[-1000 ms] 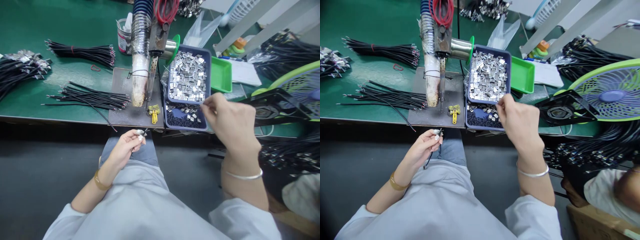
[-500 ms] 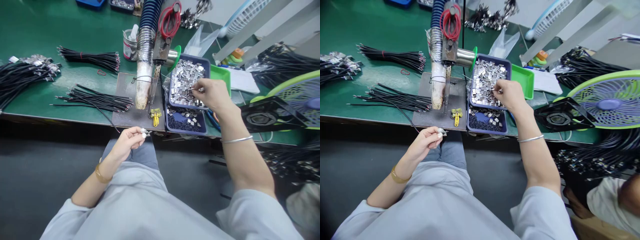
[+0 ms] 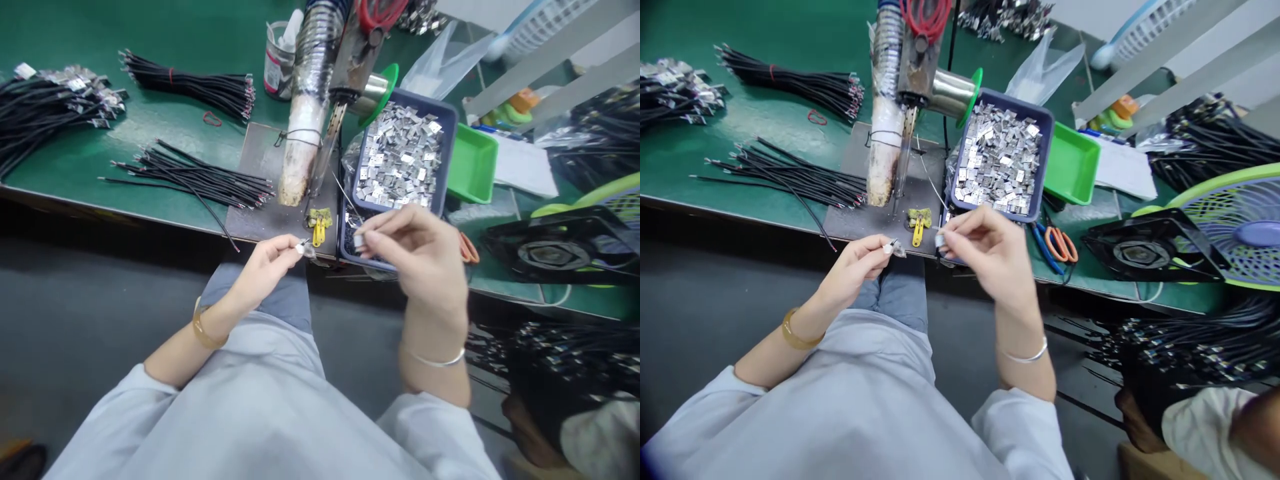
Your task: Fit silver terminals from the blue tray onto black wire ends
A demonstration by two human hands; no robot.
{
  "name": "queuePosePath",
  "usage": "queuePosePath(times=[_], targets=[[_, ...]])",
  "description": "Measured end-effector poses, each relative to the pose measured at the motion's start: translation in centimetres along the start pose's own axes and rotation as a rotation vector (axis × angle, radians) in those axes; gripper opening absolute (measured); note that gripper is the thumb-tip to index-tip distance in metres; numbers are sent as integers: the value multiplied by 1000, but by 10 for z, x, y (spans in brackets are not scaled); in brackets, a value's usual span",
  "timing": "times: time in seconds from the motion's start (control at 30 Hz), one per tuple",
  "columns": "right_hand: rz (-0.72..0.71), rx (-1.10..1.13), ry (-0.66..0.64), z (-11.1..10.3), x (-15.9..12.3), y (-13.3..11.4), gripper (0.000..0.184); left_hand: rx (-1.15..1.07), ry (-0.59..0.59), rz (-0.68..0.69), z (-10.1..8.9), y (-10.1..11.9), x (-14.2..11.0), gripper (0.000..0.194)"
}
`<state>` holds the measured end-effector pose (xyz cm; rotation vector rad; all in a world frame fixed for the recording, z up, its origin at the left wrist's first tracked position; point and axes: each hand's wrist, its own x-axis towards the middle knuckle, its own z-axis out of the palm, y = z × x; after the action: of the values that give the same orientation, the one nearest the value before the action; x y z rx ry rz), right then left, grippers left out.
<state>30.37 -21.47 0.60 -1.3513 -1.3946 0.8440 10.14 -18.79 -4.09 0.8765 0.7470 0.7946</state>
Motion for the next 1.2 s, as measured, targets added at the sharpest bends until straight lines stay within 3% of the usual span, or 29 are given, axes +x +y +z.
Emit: queuePosePath(times=[0.13,0.23,0.37,0.5,0.57,0.73,0.83,0.97,1.03,1.1,1.2], targets=[[-53,64,-22,35,-20,11,27,63,-17,54,8,-2,0,34],[-115,-33,60,52,-28,20,19,101,38,78,9,-6,1,39],[-371,-375,243,67,-35,28,12,95,99,143,6,-11,3,42],[-609,-606,294,73,-40,35,19,64,100,168,5,-12,3,41],[-600,-564,339,73,-39,38,19,20,102,175,5,-11,2,38],[-400,-241,517,72,-31,37,7,-23,66,134,5,-8,0,34],[-358,-112,477,73,-30,33,7,-23,49,149,5,-7,1,34],[-375,-113,352,74,-34,32,8,-2,54,170,4,-10,4,32],[-360,-139,379,72,-34,33,7,27,84,177,3,-12,4,28],[-312,-157,419,69,-32,33,10,45,109,199,3,-13,3,23],[-205,-125,295,64,-28,33,9,45,111,230,4,-12,2,18]])
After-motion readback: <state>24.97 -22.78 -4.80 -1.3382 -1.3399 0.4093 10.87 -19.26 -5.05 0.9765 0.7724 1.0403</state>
